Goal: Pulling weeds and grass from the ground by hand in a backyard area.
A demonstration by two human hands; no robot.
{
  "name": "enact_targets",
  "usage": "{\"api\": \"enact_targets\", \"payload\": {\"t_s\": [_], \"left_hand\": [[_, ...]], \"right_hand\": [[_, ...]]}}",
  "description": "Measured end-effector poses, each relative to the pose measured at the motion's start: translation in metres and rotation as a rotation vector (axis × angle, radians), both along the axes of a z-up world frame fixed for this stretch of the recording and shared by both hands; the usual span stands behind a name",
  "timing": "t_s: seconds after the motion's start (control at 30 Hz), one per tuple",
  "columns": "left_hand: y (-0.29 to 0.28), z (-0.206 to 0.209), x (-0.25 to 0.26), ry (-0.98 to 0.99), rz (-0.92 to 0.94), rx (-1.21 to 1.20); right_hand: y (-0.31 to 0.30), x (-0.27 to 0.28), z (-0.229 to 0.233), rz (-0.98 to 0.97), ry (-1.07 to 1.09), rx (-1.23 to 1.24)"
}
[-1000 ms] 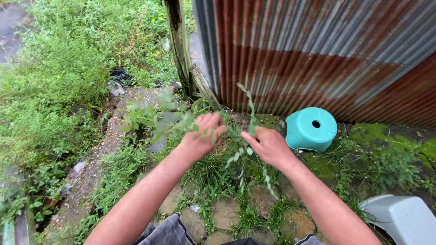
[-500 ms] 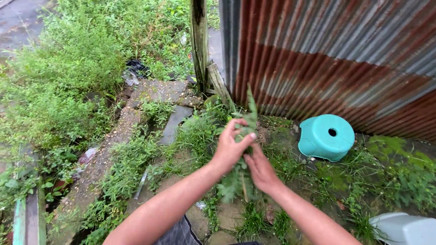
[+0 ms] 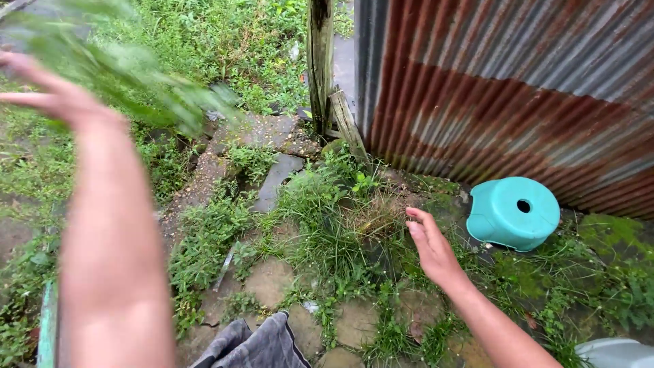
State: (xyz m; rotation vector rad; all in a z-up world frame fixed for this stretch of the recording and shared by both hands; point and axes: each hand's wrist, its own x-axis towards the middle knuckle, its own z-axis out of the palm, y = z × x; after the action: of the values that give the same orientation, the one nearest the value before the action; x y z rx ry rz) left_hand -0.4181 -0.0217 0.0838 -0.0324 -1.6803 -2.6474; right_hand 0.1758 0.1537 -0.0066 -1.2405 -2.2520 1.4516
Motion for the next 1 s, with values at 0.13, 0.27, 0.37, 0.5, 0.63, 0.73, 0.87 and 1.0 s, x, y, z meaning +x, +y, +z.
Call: {"api": "enact_targets", "payload": {"t_s": [0.13,0.27,0.37,0.5,0.63,0.73,0.87,1.0], "left_hand": [[-0.074,-0.019,-0.203,0.179,0.387,0.035],[-0.065,-0.039,-0.188,0.358,0.246,-0.134],[-0.054,-0.062,-0.144,0.477,0.129,-0.266],[0.026,-0.069,0.039,0.579,-0.136,-0.360],[0.066,-0.078,0.195,0.573,-0.679,-1.117],[0.105,-0.159,0.256,0.795,-1.162,-1.442],[0.133,-0.286,0.322,1.233,-1.545,-1.831],[0.141,-0.311,0.369,1.148,-1.351,-1.939]], "right_hand": [[0.003,0.005,-0.004,-0.016,0.085,0.020],[0.013,0.003,-0.024,0.006,0.160,0.021],[0.020,0.002,-0.033,0.030,0.174,0.026],[0.024,0.010,-0.034,0.027,0.143,0.039],[0.032,0.021,-0.051,0.008,0.107,-0.069],[0.043,0.029,-0.061,-0.017,0.069,-0.074],[0.045,0.043,-0.076,-0.019,-0.022,-0.101],[0.048,0.052,-0.088,-0.013,-0.091,-0.090]]}}
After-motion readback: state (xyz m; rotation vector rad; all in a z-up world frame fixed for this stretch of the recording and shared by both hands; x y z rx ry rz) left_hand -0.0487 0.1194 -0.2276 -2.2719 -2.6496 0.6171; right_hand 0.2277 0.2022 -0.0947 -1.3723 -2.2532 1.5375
